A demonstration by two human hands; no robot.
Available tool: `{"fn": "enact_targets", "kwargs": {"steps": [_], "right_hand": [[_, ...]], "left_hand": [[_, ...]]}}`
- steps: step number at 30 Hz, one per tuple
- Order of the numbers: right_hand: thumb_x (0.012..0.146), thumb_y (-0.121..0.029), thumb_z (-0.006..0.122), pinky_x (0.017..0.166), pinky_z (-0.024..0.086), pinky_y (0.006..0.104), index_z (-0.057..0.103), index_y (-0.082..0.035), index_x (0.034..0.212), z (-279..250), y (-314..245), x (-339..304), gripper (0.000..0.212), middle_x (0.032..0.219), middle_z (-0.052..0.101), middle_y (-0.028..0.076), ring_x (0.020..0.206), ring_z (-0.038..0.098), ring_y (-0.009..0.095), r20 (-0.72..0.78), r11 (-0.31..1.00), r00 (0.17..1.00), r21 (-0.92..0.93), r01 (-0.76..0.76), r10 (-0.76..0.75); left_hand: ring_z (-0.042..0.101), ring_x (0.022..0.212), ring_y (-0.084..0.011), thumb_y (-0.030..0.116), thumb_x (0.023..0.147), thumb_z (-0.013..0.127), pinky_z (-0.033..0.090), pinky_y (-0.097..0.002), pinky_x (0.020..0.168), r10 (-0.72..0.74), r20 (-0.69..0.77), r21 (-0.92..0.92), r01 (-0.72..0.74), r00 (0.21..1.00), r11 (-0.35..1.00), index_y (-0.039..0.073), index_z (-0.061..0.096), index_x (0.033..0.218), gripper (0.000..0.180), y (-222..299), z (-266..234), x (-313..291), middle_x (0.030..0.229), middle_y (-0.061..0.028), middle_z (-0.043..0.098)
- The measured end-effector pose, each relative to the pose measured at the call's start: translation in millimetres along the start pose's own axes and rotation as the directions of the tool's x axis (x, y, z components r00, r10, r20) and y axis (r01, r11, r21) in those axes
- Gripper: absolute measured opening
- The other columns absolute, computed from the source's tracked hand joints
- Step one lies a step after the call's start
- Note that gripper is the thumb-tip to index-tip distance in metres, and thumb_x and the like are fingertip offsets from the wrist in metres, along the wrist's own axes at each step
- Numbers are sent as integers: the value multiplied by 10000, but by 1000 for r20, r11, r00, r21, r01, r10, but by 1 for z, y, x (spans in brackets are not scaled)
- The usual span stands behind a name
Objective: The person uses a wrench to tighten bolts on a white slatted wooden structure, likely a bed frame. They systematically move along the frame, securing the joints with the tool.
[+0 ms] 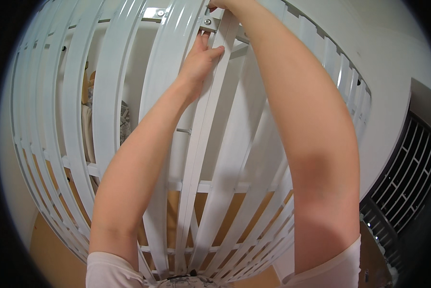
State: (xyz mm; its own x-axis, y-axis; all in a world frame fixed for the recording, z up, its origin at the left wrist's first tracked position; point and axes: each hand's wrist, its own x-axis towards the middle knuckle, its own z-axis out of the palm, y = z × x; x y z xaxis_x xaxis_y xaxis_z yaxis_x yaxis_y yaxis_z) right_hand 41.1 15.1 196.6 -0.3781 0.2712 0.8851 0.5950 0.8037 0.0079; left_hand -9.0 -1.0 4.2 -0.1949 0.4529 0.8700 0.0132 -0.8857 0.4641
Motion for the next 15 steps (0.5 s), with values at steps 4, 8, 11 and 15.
{"fn": "enact_targets", "kwargs": {"steps": [4,8,11,15], "right_hand": [[749,-141,822,883,589,404,792,20,966,-3,-7,-5,272,1047,756,237,1015,749,336,13,997,997,5,-78,78],[721,-219,877,888,588,397,796,-11,1008,-1,-9,9,363,1094,754,213,1021,745,324,62,991,995,-114,-76,84],[693,-268,910,905,582,394,803,-68,1048,8,-2,34,420,1114,756,182,1016,739,321,161,933,987,-350,78,-22],[677,-284,928,915,575,391,806,-112,1063,19,6,56,440,1114,757,165,1007,730,324,293,837,954,-507,206,-57]], "left_hand": [[245,1533,-208,129,1001,541,184,-367,1242,-9,-27,20,10,1000,1000,147,69,1668,817,3,2,-5,1738,-22,130],[231,1540,-227,141,999,557,180,-367,1244,-30,-46,17,31,998,999,155,73,1667,825,-2,-3,0,1743,-24,109],[321,1509,-200,153,1020,552,287,-339,1210,16,15,37,-17,1000,999,112,37,1664,826,-9,-8,5,1741,-34,106],[334,1498,-212,148,1013,558,283,-347,1212,-28,-27,48,30,999,998,112,45,1664,829,-6,4,1,1741,-46,110]]}}
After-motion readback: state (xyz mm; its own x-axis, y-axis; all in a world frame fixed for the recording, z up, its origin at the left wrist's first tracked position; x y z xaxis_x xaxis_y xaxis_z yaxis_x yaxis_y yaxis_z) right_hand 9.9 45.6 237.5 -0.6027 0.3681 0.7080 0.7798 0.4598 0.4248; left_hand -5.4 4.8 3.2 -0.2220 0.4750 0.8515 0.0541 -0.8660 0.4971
